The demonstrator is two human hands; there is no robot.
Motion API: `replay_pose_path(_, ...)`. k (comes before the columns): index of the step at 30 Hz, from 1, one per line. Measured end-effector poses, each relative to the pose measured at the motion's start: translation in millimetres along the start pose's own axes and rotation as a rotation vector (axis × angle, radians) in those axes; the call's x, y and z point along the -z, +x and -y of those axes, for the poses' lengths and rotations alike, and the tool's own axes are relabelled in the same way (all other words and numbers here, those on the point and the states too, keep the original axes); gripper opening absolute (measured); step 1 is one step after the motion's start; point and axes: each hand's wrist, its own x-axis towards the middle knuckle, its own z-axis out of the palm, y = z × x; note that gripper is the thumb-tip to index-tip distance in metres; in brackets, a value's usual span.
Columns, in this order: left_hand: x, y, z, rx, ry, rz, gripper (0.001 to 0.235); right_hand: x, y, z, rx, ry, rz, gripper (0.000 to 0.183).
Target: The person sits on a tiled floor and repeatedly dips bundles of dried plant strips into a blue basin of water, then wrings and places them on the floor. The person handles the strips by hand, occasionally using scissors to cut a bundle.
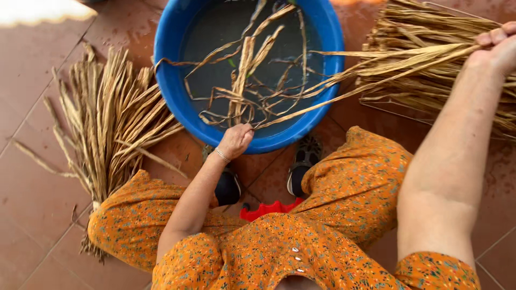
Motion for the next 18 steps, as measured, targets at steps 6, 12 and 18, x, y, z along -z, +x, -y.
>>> replay_pose_path(6,-19.2,15.1,28.1,0.111,0.426,0.066,0.032,-104.4,-104.1,-26.9,0.015,-0.435,0.273,0.029)
replay_pose_path(12,-24.9,61.4,16.5,0.185,0.464,-0.013,0.058,-226.1,-205.5,-25.3,0.016,-0.410,0.510,0.038)
replay_pose_path(18,-12.7,50.7,60.2,0.317,0.750,0.559,0.052,-253.7,-223.7,-79.7,-0.226,-0.739,0.672,0.026)
